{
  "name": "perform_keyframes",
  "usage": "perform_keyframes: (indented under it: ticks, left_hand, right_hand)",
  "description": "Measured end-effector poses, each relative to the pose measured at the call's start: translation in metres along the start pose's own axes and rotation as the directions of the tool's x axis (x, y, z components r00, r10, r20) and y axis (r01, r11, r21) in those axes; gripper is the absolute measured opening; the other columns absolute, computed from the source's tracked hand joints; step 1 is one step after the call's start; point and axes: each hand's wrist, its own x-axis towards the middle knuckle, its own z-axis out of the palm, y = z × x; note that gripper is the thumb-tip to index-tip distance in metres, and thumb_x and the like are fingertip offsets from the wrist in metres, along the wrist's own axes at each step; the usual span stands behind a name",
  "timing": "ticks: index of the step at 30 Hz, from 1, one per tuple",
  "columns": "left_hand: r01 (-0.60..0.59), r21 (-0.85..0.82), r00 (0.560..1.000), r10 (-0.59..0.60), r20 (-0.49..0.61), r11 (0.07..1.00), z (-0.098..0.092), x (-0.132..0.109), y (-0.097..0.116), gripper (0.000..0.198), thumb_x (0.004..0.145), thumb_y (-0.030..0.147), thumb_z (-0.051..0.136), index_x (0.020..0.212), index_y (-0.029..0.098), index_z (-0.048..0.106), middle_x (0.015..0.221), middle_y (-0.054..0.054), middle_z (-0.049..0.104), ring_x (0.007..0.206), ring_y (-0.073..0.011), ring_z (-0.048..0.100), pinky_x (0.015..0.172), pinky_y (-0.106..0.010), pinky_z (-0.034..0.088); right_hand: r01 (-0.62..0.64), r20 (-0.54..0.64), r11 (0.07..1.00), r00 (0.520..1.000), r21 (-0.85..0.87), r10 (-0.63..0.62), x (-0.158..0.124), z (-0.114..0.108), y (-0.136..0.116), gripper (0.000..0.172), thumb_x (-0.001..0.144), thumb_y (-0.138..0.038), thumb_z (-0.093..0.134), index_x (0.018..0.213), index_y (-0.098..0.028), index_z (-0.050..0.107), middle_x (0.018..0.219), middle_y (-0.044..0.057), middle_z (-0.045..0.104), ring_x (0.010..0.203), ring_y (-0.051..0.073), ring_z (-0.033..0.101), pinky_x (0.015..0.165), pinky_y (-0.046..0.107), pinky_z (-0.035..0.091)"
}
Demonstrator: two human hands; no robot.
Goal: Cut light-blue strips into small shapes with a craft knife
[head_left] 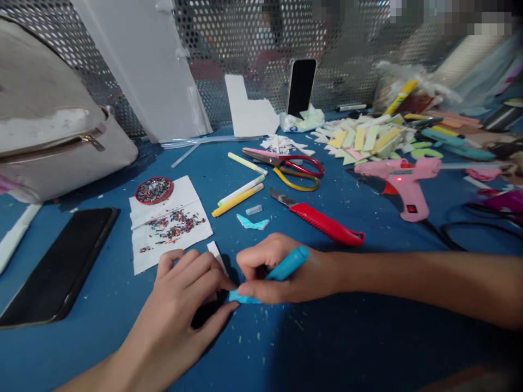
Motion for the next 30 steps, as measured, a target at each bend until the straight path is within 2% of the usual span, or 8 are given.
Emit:
perform_keyframes:
  ticks: [4,9,14,18,22,25,27,30]
  left_hand:
    - [-0.001,0.002,1.000,0.001,-0.002,1.000,0.0000,-0.0008,0.0000,0.011,0.090,0.028,0.062,0.094,0.024,0.053,0.084,0.004,0.056,0.080,-0.0161,0.049,0.081,-0.036,0.026]
    - [-0.008,-0.009,1.000,0.008,-0.004,1.000,0.0005,-0.0007,-0.0002,0.009,0.091,0.028,0.060,0.091,0.024,0.052,0.084,0.005,0.057,0.079,-0.0157,0.049,0.080,-0.036,0.026]
    - [-0.005,-0.009,1.000,0.005,-0.015,1.000,0.0012,0.0002,-0.0007,0.010,0.091,0.029,0.062,0.094,0.024,0.053,0.084,0.005,0.056,0.079,-0.0155,0.050,0.081,-0.036,0.027]
    - [-0.009,-0.003,1.000,0.009,-0.014,1.000,0.0013,0.0000,-0.0011,0.009,0.092,0.029,0.060,0.091,0.024,0.052,0.084,0.005,0.057,0.079,-0.0156,0.050,0.079,-0.036,0.026]
    - [-0.002,0.004,1.000,0.002,-0.003,1.000,0.0009,-0.0003,-0.0010,0.010,0.091,0.031,0.061,0.094,0.025,0.053,0.084,0.004,0.057,0.079,-0.0161,0.051,0.080,-0.036,0.027]
    - [0.005,0.008,1.000,-0.005,0.003,1.000,0.0008,-0.0001,-0.0008,0.009,0.092,0.031,0.060,0.094,0.025,0.054,0.083,0.004,0.058,0.079,-0.0165,0.051,0.081,-0.037,0.027]
    - [0.008,0.012,1.000,-0.008,0.005,1.000,0.0007,0.0000,-0.0007,0.009,0.092,0.031,0.059,0.094,0.025,0.054,0.083,0.004,0.058,0.079,-0.0165,0.051,0.081,-0.037,0.027]
    - [0.008,0.010,1.000,-0.008,0.010,1.000,0.0003,0.0000,-0.0005,0.008,0.092,0.031,0.060,0.094,0.025,0.054,0.085,0.004,0.058,0.081,-0.0167,0.051,0.081,-0.037,0.027]
  right_hand:
    - [-0.046,-0.110,0.998,0.993,-0.047,0.041,0.0007,-0.0005,-0.0011,0.039,0.097,-0.026,0.047,0.063,-0.017,0.031,0.060,-0.006,0.031,0.055,0.006,0.029,0.052,0.021,0.023]
    - [0.028,0.002,1.000,1.000,0.005,-0.028,0.0009,0.0002,-0.0010,0.033,0.092,-0.028,0.058,0.067,-0.016,0.041,0.062,-0.006,0.042,0.057,0.006,0.035,0.052,0.019,0.026]
    - [-0.029,-0.080,1.000,0.996,0.001,0.029,-0.0002,0.0010,0.0000,0.038,0.096,-0.027,0.051,0.063,-0.017,0.034,0.061,-0.006,0.033,0.055,0.006,0.031,0.051,0.020,0.024]
    - [0.015,0.024,1.000,1.000,-0.015,-0.015,0.0000,0.0015,0.0003,0.032,0.092,-0.030,0.057,0.067,-0.016,0.043,0.063,-0.006,0.044,0.057,0.006,0.038,0.053,0.019,0.028]
    - [-0.042,-0.078,0.999,0.996,-0.030,0.039,0.0004,-0.0004,-0.0005,0.038,0.097,-0.028,0.048,0.063,-0.017,0.033,0.060,-0.006,0.033,0.056,0.006,0.032,0.051,0.021,0.025]
    - [-0.030,-0.066,0.999,0.997,0.031,0.032,0.0007,-0.0020,-0.0009,0.037,0.097,-0.029,0.049,0.065,-0.017,0.033,0.062,-0.006,0.033,0.057,0.006,0.032,0.051,0.021,0.025]
    - [-0.021,-0.057,1.000,0.998,-0.016,0.021,0.0006,-0.0020,-0.0011,0.037,0.096,-0.029,0.050,0.065,-0.017,0.033,0.062,-0.006,0.032,0.056,0.007,0.029,0.051,0.022,0.023]
    - [-0.066,-0.119,0.997,0.991,-0.046,0.060,0.0002,-0.0014,-0.0013,0.039,0.099,-0.028,0.042,0.063,-0.017,0.030,0.060,-0.006,0.030,0.055,0.007,0.029,0.052,0.022,0.023]
